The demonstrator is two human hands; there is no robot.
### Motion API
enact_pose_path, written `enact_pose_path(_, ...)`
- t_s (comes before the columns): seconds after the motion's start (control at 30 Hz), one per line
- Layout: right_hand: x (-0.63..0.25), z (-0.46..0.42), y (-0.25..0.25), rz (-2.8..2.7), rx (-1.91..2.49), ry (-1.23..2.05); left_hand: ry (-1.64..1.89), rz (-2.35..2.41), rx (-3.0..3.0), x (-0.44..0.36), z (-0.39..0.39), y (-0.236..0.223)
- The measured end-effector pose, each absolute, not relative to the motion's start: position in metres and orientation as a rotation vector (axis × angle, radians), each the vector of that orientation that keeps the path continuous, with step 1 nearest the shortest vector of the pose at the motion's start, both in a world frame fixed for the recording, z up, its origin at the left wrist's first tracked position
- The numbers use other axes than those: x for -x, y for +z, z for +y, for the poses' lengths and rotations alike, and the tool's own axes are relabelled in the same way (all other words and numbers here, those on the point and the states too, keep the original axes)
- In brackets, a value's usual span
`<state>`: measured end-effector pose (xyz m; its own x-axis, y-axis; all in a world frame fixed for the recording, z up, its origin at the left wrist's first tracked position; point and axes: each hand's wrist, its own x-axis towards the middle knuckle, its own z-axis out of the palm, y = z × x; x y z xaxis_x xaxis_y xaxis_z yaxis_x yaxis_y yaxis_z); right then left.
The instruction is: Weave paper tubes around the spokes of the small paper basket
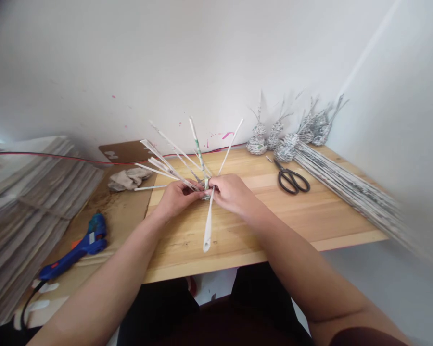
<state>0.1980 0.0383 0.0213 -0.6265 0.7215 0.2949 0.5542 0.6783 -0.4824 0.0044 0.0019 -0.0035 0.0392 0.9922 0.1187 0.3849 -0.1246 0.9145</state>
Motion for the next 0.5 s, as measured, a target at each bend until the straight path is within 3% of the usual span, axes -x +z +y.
enact_pose_path(0.5, -0.202, 0.033, 0.038, -2.486, 1.016, 0.527, 1.105, 1.598, -1.56, -0.01, -0.002, 0.004)
